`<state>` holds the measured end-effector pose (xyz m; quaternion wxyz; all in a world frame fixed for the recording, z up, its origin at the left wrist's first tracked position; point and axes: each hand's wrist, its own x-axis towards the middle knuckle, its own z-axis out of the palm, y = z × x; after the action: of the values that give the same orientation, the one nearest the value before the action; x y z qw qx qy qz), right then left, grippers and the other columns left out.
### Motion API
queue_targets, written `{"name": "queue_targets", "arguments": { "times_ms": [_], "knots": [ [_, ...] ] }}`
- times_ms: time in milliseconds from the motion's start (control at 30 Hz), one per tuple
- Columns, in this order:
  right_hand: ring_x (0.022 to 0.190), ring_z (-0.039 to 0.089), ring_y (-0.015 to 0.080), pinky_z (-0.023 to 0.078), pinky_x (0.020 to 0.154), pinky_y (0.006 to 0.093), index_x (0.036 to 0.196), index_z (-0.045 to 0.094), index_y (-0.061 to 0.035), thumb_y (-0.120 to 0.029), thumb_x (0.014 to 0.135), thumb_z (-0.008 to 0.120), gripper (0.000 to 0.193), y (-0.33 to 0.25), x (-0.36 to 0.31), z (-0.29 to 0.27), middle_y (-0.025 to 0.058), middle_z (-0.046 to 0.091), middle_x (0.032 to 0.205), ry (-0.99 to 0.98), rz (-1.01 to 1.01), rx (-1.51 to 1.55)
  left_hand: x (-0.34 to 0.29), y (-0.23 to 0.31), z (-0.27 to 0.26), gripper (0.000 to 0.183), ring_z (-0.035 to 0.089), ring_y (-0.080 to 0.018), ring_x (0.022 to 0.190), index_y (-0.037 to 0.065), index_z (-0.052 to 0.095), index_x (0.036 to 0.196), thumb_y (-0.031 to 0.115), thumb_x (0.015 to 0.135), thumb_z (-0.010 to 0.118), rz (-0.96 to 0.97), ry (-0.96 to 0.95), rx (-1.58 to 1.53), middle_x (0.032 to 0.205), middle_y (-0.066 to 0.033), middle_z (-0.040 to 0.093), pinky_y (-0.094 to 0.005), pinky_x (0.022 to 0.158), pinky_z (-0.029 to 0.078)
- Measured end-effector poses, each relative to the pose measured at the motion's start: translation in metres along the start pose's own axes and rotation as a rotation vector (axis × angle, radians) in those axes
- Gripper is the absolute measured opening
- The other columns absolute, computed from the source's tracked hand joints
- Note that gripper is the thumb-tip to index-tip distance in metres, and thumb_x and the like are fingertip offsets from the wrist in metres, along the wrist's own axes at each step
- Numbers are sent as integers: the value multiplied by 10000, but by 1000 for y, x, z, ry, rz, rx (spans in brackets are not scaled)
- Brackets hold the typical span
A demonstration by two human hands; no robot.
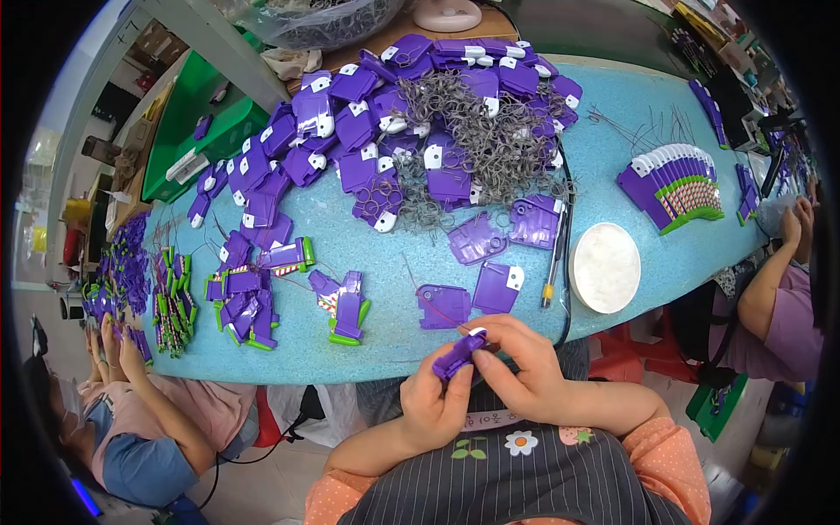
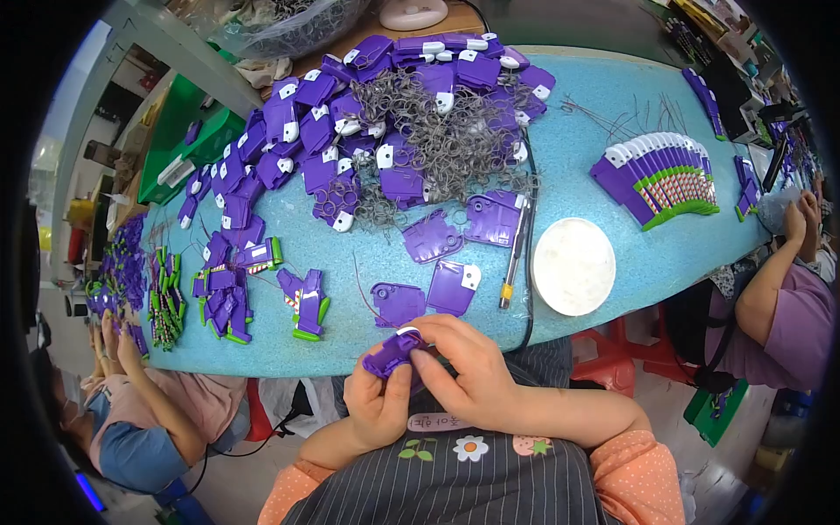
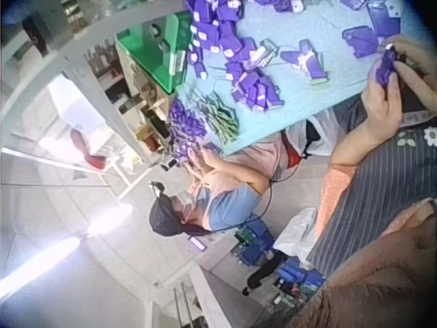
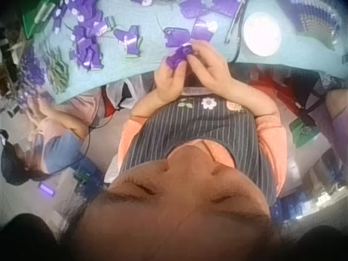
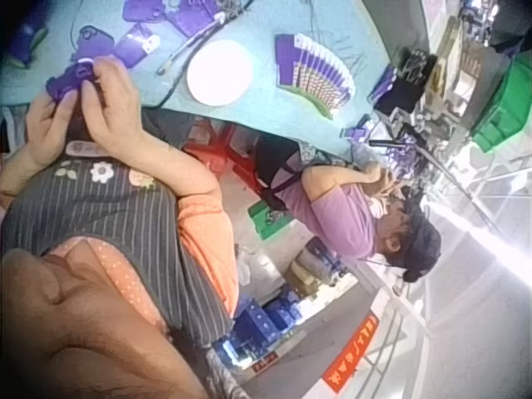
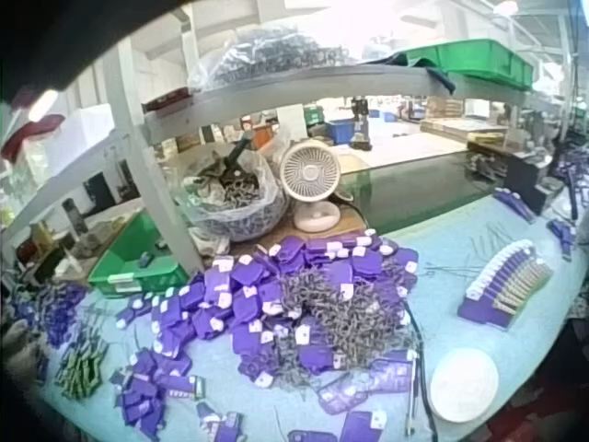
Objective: The person assembles toy components by picking up plastic casing pieces, inserting wire loops into them, and snapping the plastic parts together by hand.
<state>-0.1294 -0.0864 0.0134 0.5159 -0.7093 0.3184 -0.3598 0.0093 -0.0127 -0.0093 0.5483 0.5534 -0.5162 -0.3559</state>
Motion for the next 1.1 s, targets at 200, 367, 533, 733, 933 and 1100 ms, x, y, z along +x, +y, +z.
{"name": "queue_targets", "arguments": {
  "times_ms": [200, 367, 533, 733, 933, 1100],
  "knots": [
    [715, 626, 274, 494, 619, 314, 955, 582, 51, 12, 805, 537, 161, 3, 2, 2, 183, 619, 921, 43, -58, -149, 5, 7, 0, 243, 621, -154, 629, -80, 529, 1087, 20, 869, 567, 140, -8, 222, 771, -137, 633, -273, 571, 489],
    [599, 613, 280, 461, 531, 348, 851, 613, 27, -53, 805, 575, 100, -12, 12, -32, 159, 604, 703, -270, 150, -184, 0, 5, -3, 265, 629, -127, 770, -88, 494, 1132, 12, 889, 533, -104, -143, -61, 874, -129, 656, -251, 677, 501],
    [583, 587, 331, 444, 526, 399, 724, 601, 22, -151, 823, 537, 210, -13, 16, -53, 167, 594, 643, -473, 205, -115, 6, 20, -6, 291, 617, -150, 917, -94, 441, 1197, -5, 921, 459, -388, -323, -345, 1024, -153, 627, -257, 802, 493],
    [605, 633, 186, 478, 566, 308, 810, 645, 1, -183, 842, 578, 199, -15, 41, -87, 123, 639, 683, -353, 271, -107, 12, 29, -21, 292, 630, -184, 920, -49, 451, 1213, 52, 939, 452, -686, -483, -507, 1069, -152, 614, -281, 793, 506],
    [821, 579, 262, 489, 690, 378, 891, 658, -70, -44, 719, 605, 183, 43, 138, -193, 88, 606, 896, 256, -100, -1527, 14, 32, -33, 294, 630, -273, 947, -51, 428, 1211, 46, 935, 449, -637, -293, -642, 1104, -228, 586, -354, 820, 517],
    [858, 576, 282, 478, 712, 383, 776, 680, -85, -84, 703, 607, 104, 93, 178, -233, 97, 612, 869, 56, 7, -1596, 9, 29, -33, 292, 630, -282, 944, -54, 428, 1206, 51, 935, 455, -635, -256, -678, 1100, -239, 583, -362, 815, 521]
  ]
}}
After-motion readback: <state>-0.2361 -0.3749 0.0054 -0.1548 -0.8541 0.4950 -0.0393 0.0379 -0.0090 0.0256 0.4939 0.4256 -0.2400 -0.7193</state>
